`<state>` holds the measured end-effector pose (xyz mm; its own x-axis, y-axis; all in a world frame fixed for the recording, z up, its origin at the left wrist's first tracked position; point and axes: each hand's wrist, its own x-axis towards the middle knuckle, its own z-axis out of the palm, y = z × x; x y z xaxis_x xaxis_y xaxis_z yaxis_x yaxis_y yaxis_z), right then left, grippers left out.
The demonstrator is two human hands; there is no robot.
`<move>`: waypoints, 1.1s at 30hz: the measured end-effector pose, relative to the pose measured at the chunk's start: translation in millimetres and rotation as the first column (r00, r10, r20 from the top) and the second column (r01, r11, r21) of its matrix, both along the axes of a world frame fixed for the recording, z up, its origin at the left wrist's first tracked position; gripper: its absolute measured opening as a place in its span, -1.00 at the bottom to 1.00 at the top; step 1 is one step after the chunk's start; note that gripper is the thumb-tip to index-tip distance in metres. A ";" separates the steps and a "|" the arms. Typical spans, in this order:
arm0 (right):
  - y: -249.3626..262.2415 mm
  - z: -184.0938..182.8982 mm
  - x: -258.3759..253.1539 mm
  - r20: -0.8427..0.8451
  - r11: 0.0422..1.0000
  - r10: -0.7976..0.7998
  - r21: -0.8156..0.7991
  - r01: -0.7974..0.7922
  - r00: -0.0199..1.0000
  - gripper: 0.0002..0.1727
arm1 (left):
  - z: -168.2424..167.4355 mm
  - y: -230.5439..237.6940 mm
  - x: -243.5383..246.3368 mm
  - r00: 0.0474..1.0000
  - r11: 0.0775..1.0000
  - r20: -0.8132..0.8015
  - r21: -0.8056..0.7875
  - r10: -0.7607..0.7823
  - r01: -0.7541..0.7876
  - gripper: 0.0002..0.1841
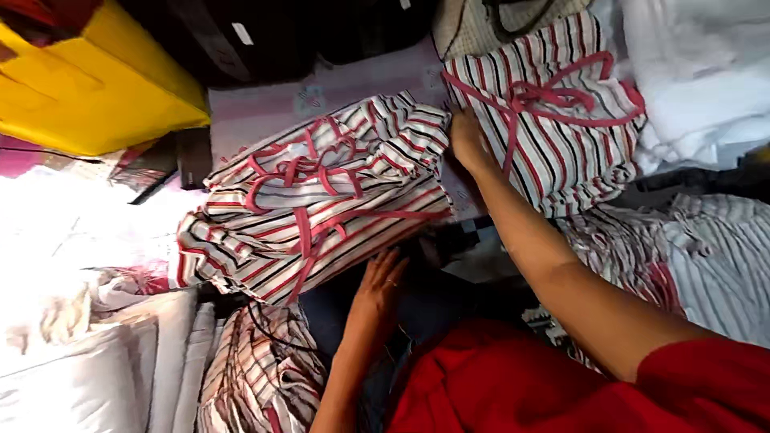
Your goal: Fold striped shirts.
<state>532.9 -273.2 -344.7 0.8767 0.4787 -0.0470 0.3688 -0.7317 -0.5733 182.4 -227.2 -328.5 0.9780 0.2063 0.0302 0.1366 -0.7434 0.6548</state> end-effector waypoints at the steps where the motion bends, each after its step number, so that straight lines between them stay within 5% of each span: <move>1: 0.1 3.2 -0.9 0.014 1.000 0.007 0.010 -0.007 1.000 -0.34 | -2.5 4.3 -6.7 0.999 0.999 -0.004 0.018 0.036 -0.036 -0.62; 4: -5.7 29.9 -23.7 0.148 0.997 0.025 0.072 -0.036 0.989 -0.43 | -13.8 13.2 -24.4 0.992 0.984 0.030 0.126 0.121 -0.123 -0.54; 7: -24.7 57.7 -88.3 0.301 0.906 0.324 0.175 -0.386 0.897 -0.60 | -21.0 22.3 -33.8 0.978 0.952 0.102 0.231 0.182 -0.201 -0.51; 10: -38.5 28.6 -145.2 0.287 0.437 0.834 0.177 -0.882 0.471 -0.72 | -22.8 44.8 -33.7 0.961 0.905 0.120 0.324 0.248 -0.274 -0.48; 12: -30.9 8.9 -142.2 0.240 0.241 0.937 0.084 -0.967 0.254 -0.68 | -22.1 77.6 -34.8 0.940 0.842 0.113 0.420 0.322 -0.339 -0.51; 13: -22.0 3.9 -129.2 0.254 0.267 0.929 0.048 -0.962 0.270 -0.68 | -21.3 100.7 -37.8 0.917 0.799 0.120 0.456 0.381 -0.391 -0.53; 16: 18.1 4.2 -75.3 0.363 0.543 0.808 -0.155 -0.825 0.464 -0.55 | -15.0 175.3 -56.2 0.773 0.650 0.166 0.452 0.612 -0.611 -0.53; 19: 53.1 24.9 -48.8 0.456 0.755 0.619 -0.120 -0.645 0.639 -0.39 | 17.0 204.5 -54.3 0.583 0.512 0.278 0.289 0.764 -0.809 -0.52; 20: 60.7 32.4 -49.6 0.460 0.773 0.594 -0.100 -0.626 0.660 -0.33 | 23.3 202.9 -48.3 0.561 0.499 0.354 0.256 0.749 -0.828 -0.55; 22: 73.0 31.4 -57.8 0.477 0.726 0.631 -0.086 -0.682 0.611 -0.25 | 24.0 190.6 -32.2 0.659 0.618 0.452 0.262 0.600 -0.742 -0.57; 24: 86.8 17.6 -58.2 0.447 0.650 0.713 -0.131 -0.749 0.541 -0.21 | 14.7 187.7 -10.5 0.814 0.734 0.384 0.372 0.435 -0.568 -0.51; 26: 103.4 5.3 -42.0 0.413 0.644 0.738 -0.197 -0.739 0.534 -0.31 | 1.9 208.7 5.1 0.877 0.753 0.235 0.449 0.419 -0.480 -0.36; 30: 135.6 10.2 -10.2 0.379 0.802 0.592 -0.183 -0.569 0.711 -0.39 | -15.0 283.4 4.0 0.742 0.693 0.136 0.281 0.657 -0.665 -0.39; 33: 131.0 34.3 -30.8 0.510 0.842 0.492 -0.073 -0.535 0.705 -0.37 | 19.1 267.0 4.9 0.611 0.566 0.393 0.237 0.687 -0.789 -0.53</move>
<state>502.1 -142.2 -310.4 0.3840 0.8450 0.3720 0.9182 -0.3071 -0.2502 187.3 39.8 -309.4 0.4329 0.7753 0.4599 0.6314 -0.6249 0.4591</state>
